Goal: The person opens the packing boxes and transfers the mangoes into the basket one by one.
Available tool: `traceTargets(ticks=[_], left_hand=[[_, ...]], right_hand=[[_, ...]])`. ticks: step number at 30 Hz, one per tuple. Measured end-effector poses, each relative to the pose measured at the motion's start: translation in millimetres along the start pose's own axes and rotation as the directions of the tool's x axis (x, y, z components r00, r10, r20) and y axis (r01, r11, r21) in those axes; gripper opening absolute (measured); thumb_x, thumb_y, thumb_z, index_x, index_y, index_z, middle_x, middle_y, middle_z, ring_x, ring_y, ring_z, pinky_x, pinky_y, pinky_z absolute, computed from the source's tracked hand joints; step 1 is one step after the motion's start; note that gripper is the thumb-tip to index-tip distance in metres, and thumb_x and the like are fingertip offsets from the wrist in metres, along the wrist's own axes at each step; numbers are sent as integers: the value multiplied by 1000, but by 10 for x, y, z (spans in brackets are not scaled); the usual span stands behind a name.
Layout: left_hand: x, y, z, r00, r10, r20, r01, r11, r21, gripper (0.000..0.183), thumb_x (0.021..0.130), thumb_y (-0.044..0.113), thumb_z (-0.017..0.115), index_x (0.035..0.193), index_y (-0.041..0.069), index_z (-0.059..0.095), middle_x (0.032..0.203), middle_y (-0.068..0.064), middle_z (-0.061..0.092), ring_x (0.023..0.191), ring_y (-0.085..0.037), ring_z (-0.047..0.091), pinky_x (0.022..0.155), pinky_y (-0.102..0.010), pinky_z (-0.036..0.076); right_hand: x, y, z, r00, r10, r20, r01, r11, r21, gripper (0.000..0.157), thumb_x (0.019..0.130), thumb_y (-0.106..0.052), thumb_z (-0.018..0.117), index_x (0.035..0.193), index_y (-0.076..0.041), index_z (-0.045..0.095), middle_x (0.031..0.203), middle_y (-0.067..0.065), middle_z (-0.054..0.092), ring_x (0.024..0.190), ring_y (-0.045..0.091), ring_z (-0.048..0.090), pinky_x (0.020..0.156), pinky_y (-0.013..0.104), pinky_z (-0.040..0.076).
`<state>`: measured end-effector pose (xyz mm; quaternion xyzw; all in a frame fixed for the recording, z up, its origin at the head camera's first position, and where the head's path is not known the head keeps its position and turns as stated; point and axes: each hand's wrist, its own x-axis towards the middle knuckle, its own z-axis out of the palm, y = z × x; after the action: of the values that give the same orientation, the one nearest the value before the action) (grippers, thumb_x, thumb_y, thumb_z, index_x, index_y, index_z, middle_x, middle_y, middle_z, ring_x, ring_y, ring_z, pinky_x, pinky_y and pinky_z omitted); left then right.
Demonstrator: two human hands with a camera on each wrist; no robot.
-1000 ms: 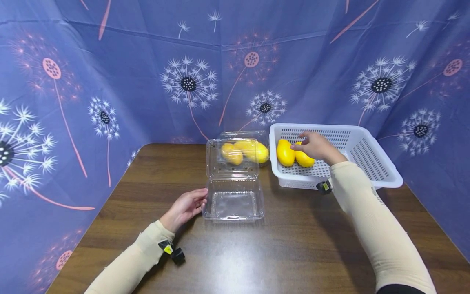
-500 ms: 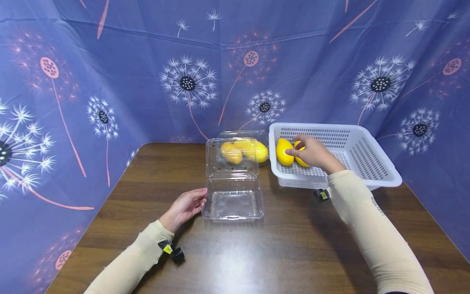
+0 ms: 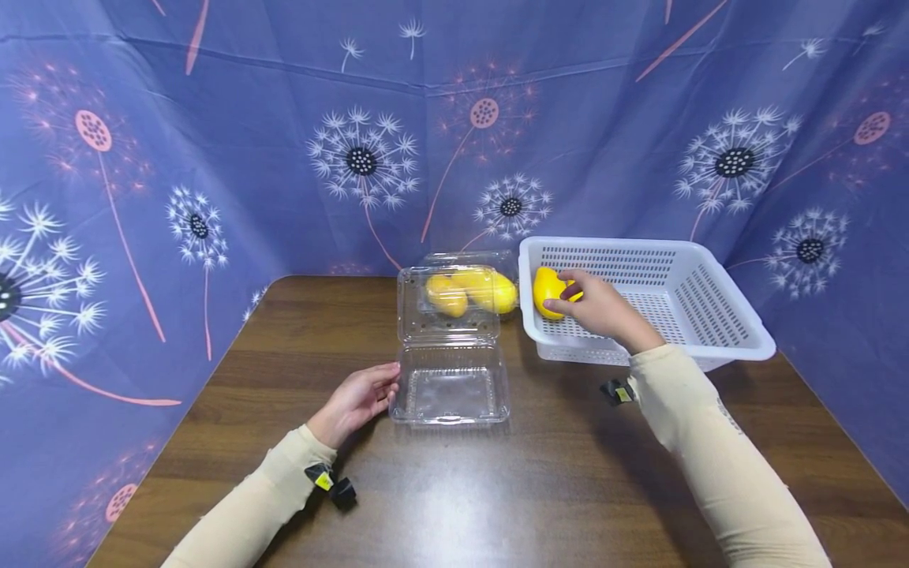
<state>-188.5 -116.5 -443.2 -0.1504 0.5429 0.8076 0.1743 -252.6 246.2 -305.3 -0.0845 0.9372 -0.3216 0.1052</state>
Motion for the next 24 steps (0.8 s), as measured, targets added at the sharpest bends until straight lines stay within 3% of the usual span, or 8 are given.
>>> traceTargets(ticks=[7,15,24], left_hand=[[0,0,10,1000,0,-14,0,1000,5,32,96,3,53,126,-5,49,73,6,58,64,-4,54,60,-14,47],[5,-8,1,1000,-1,-13,1,1000,12,23,95,2,54,118,-1,53,72,6,58,62,-3,55,59,-14,47],[-4,-3,1,1000,0,5,-1,1000,14,35,96,3,52,129,-7,46,72,7,57,62,-3,54,59,-14,47]], right_hand=[[-89,-56,66,998,-61,-3,61,998,7,69,92,-33,66,144,2,37,125,29,57,100,35,62,74,36,57],[-188,-54,218,993,-117,16,116,991,61,62,93,-26,65,140,6,40,120,28,59,97,33,65,72,36,57],[-291,-45,363,985,-170,-5,169,979,116,54,92,-21,66,135,7,47,114,26,64,74,17,64,66,34,58]])
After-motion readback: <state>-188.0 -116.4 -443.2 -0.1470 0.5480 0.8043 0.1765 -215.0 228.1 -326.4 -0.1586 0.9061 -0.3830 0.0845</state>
